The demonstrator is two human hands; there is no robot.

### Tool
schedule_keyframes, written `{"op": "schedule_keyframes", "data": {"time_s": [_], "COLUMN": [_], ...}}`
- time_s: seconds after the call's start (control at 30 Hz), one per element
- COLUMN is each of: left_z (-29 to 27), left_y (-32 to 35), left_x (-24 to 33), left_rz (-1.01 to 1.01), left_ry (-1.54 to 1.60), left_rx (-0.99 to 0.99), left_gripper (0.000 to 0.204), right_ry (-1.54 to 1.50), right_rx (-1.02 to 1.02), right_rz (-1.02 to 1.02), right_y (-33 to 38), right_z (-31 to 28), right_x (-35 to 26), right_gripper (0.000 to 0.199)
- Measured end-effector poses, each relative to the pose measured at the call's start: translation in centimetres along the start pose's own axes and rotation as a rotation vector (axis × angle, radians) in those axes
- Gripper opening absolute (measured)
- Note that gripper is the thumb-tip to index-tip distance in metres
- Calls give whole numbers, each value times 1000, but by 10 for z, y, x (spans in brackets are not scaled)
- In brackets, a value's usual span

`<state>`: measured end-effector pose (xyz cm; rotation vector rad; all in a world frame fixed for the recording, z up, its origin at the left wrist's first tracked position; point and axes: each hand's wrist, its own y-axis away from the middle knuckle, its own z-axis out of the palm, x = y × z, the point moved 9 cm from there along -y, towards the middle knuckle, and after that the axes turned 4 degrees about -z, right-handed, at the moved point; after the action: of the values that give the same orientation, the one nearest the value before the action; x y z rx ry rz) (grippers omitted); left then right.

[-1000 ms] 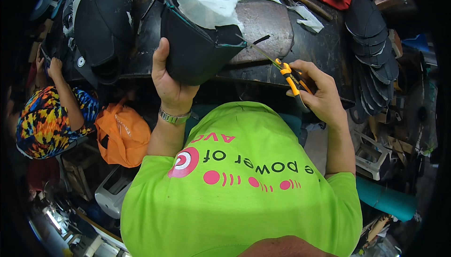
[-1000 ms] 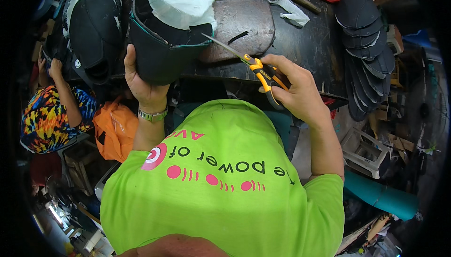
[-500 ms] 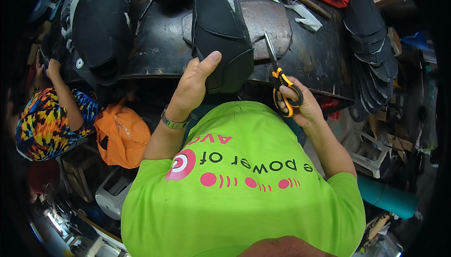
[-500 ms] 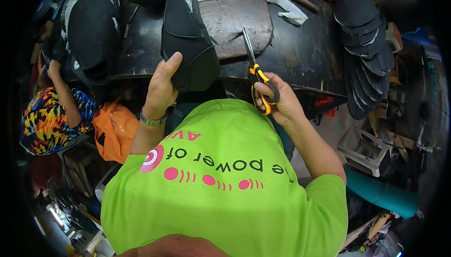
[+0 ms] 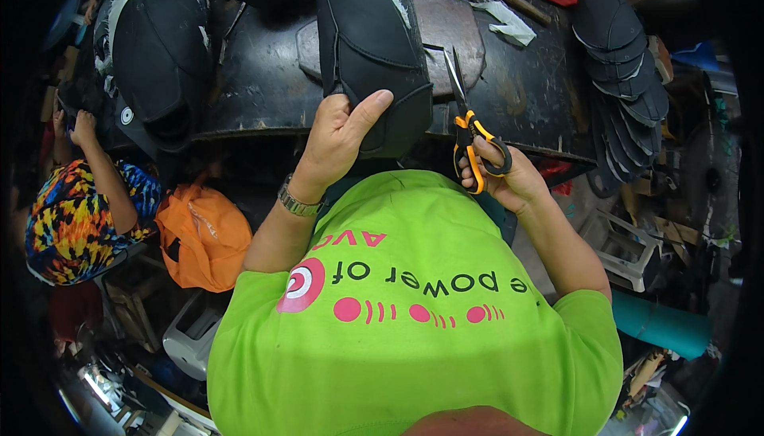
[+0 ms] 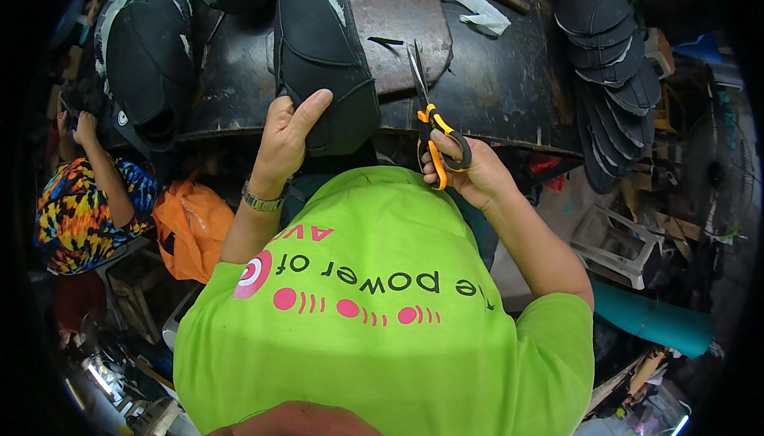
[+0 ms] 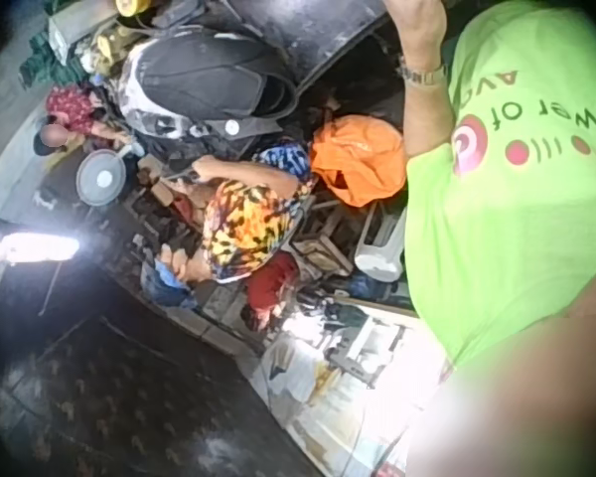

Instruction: The person uses shears to trim excess material from the edges of a black shoe upper. They repeatedly reposition the shoe, cut along seams, and remove small offcuts, working on different sides of the same piece throughout the clip.

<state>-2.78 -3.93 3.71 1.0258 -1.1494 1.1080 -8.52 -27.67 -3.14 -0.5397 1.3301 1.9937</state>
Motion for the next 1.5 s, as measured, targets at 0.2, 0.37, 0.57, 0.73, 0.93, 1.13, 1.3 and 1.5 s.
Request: {"op": "schedule_keyframes", "data": {"time_s": [0.2, 0.37, 0.57, 0.73, 0.93, 1.13, 1.3, 1.5], "left_z": [4, -5, -7, 1, -3, 3, 10, 10], "left_y": [0, -2, -4, -7, -6, -2, -6, -3], "left_x": [8, 15, 20, 6, -5, 8, 7, 16], "left_rz": [43, 114, 104, 34, -68, 34, 16, 79], "left_ry": [-78, -228, -191, -144, -171, -227, -230, -274], "left_rx": [-12, 87, 131, 51, 5, 99, 50, 92], "left_gripper": [32, 44, 54, 54, 39, 56, 57, 60], "right_ry": [201, 12, 141, 382, 361, 242, 286, 385], "right_rx": [-18, -181, -302, -417, -373, -333, -371, -305], "right_rz": [58, 131, -158, -336, -422, -309, -390, -525], "right_y": [2, 3, 11, 10, 9, 14, 18, 15], "right_z": [-7, 9, 32, 61, 72, 65, 68, 65], "right_x": [2, 15, 5, -4, -4, 7, 0, -3], "right_gripper": [37, 35, 46, 67, 57, 49, 42, 34]}}
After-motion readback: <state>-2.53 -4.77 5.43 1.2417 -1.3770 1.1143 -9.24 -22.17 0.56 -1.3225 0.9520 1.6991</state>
